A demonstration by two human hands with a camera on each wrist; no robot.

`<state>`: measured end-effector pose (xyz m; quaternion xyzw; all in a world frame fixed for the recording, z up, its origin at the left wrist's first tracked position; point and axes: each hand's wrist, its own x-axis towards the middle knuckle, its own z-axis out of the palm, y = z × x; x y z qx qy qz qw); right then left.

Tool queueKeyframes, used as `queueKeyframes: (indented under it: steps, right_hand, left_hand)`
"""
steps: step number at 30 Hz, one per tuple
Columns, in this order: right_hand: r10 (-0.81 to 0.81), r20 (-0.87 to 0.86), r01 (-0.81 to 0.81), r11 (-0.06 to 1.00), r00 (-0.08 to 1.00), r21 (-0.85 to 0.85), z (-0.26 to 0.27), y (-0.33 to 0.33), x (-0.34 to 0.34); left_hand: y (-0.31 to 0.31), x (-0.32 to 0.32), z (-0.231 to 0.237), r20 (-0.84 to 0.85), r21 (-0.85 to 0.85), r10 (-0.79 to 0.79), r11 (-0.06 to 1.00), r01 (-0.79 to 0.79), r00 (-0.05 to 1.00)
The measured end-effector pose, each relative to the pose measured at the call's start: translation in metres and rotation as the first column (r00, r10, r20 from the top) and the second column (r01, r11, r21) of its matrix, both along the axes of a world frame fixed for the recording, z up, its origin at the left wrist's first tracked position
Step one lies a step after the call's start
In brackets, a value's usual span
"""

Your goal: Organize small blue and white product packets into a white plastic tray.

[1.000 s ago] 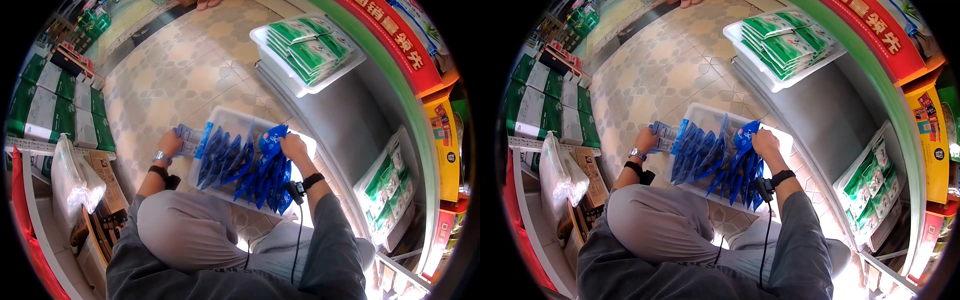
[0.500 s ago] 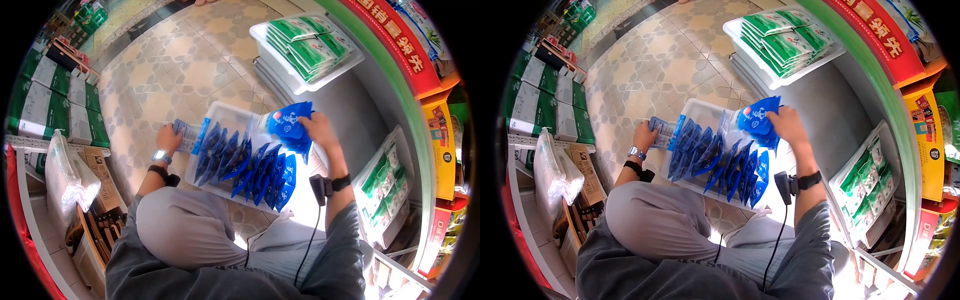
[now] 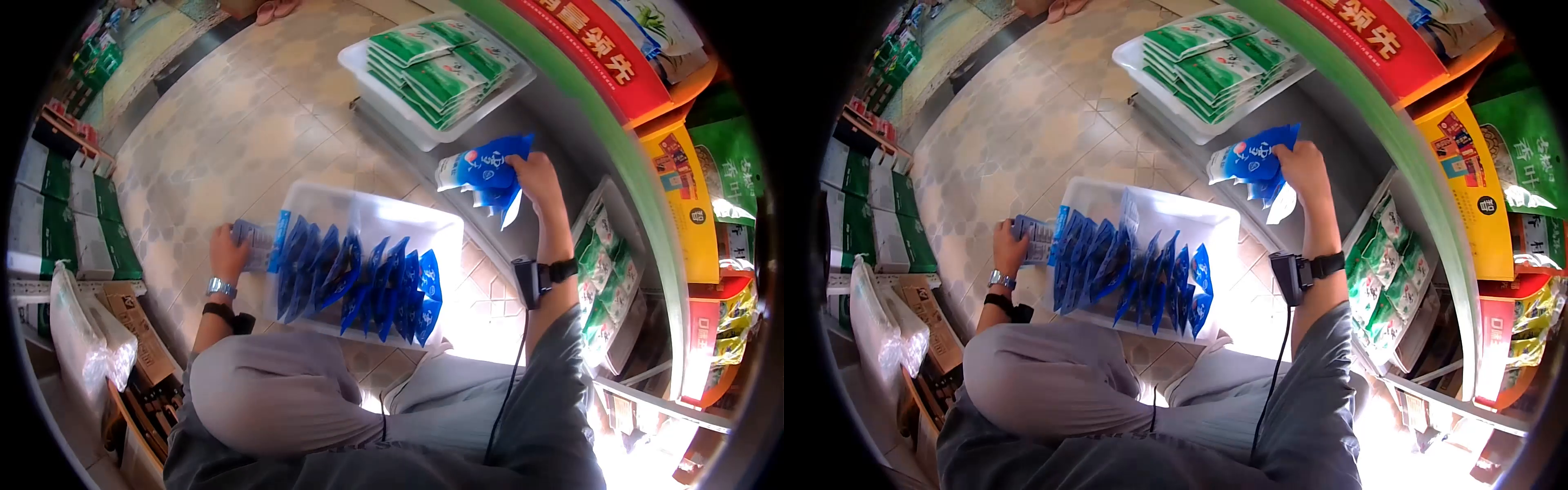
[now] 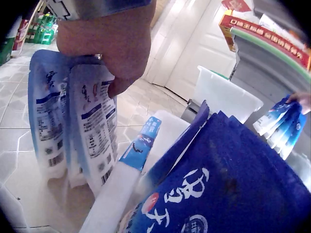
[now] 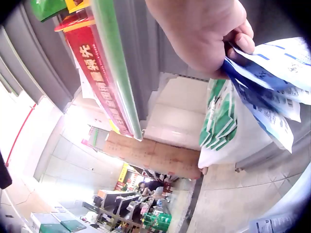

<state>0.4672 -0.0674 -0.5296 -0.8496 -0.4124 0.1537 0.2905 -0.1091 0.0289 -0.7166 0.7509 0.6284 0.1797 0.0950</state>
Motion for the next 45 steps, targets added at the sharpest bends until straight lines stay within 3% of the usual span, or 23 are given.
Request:
queueKeyframes:
  steps: [2,7,11,14,16,18,19,20,23,26,29,33,37,38,39,42,45]
  right_hand:
    - [-0.055,-0.024,0.055,0.998,0.998,0.002,-0.004,-0.005,0.007]
    - [-0.166,-0.276,0.171,0.985,0.947,-0.009,0.0,-0.023,0.021]
    - [-0.167,-0.372,0.169,0.985,0.913,-0.028,-0.008,-0.042,0.028]
    - [-0.162,-0.523,0.16,0.986,0.837,-0.048,0.017,-0.078,0.026]
    - [-0.129,-0.585,0.14,0.99,0.8,-0.027,0.042,-0.098,0.027]
    - [-0.159,-0.574,0.169,0.985,0.803,-0.037,0.056,-0.113,0.031]
    - [-0.09,-0.569,0.059,0.996,0.817,-0.073,0.061,-0.123,0.038]
    - [-0.128,-0.535,0.087,0.991,0.835,-0.102,0.061,-0.134,0.038]
    - [-0.143,-0.525,0.074,0.986,0.839,-0.151,0.043,-0.17,0.037]
    - [-0.163,-0.565,0.072,0.981,0.809,-0.179,0.028,-0.186,0.02]
    - [-0.199,-0.617,0.062,0.97,0.761,-0.237,0.003,-0.196,0.013]
    - [-0.214,-0.659,0.011,0.955,0.721,-0.297,-0.051,-0.221,0.017]
    - [-0.227,-0.454,0.005,0.898,0.861,-0.441,-0.107,-0.242,0.038]
    - [-0.227,-0.517,-0.021,0.903,0.825,-0.43,-0.112,-0.243,0.046]
    - [-0.222,-0.472,-0.012,0.896,0.853,-0.444,-0.111,-0.244,0.046]
    - [-0.199,-0.357,-0.004,0.869,0.913,-0.495,-0.107,-0.239,0.042]
    - [-0.175,-0.4,-0.032,0.887,0.9,-0.461,-0.116,-0.248,0.045]
  left_hand:
    - [-0.002,0.002,0.002,0.018,-0.007,0.009,1.0,-0.009,1.0]
    - [-0.006,0.003,0.003,-0.025,0.077,0.015,0.997,-0.013,1.0]
    - [-0.004,0.011,0.007,-0.012,0.184,0.081,0.98,-0.078,0.997]
    - [-0.003,0.028,0.018,0.027,0.309,0.045,0.95,-0.051,0.999]
    - [-0.004,0.041,0.027,0.044,0.261,0.001,0.965,-0.012,0.999]
    - [-0.01,0.055,0.038,0.049,0.254,-0.063,0.966,0.048,0.997]
    - [-0.011,0.064,0.045,0.048,0.274,-0.101,0.958,0.084,0.994]
    - [-0.014,0.072,0.051,0.042,0.293,-0.136,0.949,0.118,0.99]
    - [-0.022,0.089,0.068,0.196,0.119,-0.273,0.96,0.254,0.942]
    - [-0.034,0.102,0.078,0.325,-0.004,-0.257,0.962,0.273,0.91]
    - [-0.038,0.104,0.077,0.285,-0.052,-0.278,0.951,0.304,0.918]
    - [-0.047,0.095,0.049,0.253,-0.25,-0.244,0.918,0.307,0.936]
    - [-0.06,0.109,0.044,0.225,-0.264,-0.282,0.903,0.337,0.932]
    - [-0.062,0.111,0.04,0.198,-0.252,-0.291,0.907,0.336,0.936]
    - [-0.064,0.114,0.039,0.172,-0.238,-0.3,0.912,0.335,0.938]
    - [-0.06,0.122,0.046,0.149,-0.34,-0.252,0.895,0.289,0.956]
    - [-0.062,0.138,0.067,0.089,-0.478,-0.155,0.86,0.179,0.984]
